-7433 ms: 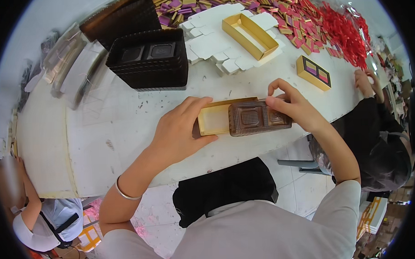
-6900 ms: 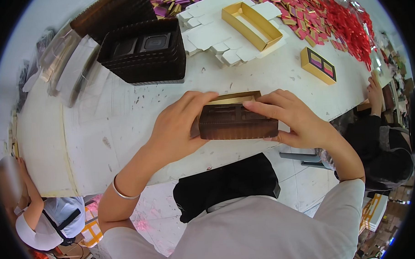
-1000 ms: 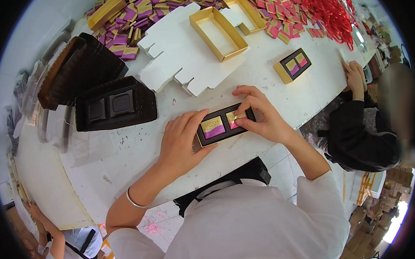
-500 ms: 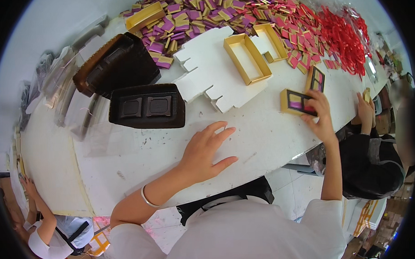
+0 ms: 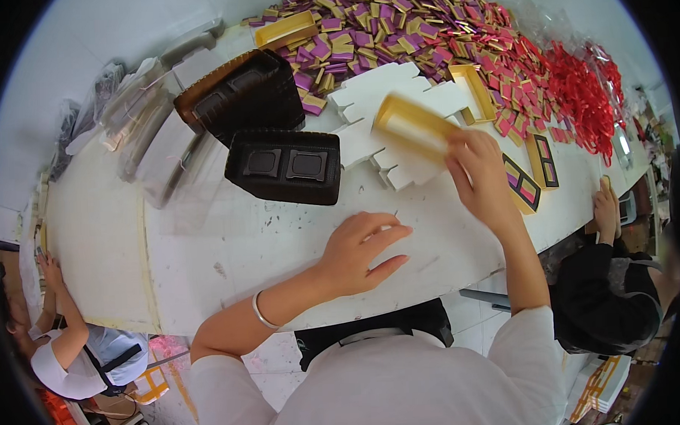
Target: The person folds flat cardboard pieces into small rectangular boxes, inserts black plastic trays, and places colorful wrapped items into the trays. The person repeats this sequence multiple times, stacking completed boxes on the table.
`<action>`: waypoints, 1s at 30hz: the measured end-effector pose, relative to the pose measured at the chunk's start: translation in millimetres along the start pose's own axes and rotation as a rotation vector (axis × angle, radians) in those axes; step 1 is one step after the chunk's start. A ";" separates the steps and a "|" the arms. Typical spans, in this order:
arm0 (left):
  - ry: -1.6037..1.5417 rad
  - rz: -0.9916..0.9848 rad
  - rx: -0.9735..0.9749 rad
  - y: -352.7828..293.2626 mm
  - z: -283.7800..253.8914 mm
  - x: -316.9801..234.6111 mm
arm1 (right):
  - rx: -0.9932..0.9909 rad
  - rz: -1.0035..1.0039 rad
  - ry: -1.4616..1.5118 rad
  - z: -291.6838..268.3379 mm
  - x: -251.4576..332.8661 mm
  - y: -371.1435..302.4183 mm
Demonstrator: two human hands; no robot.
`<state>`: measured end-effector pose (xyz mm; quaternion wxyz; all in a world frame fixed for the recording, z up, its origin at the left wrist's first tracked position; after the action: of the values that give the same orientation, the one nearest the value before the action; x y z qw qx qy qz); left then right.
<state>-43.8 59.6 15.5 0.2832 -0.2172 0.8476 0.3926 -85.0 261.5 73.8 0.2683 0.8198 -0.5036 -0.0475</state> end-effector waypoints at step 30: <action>0.138 -0.294 0.239 -30.2 -20.1 11.9 | -0.052 -0.203 0.435 -9.5 119.6 75.7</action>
<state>-41.1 23.9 2.0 0.3026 -0.3297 0.8648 0.2277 -83.8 136.9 141.8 0.3855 0.8499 -0.3478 0.0904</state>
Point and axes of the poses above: each hand's wrist, its own y-axis towards the middle knuckle, its own z-axis out of the palm, x = y × z, the point moved 5 cm from there along y, towards the middle knuckle, and after that the axes turned 1 degree about x, right-handed, at the moved point
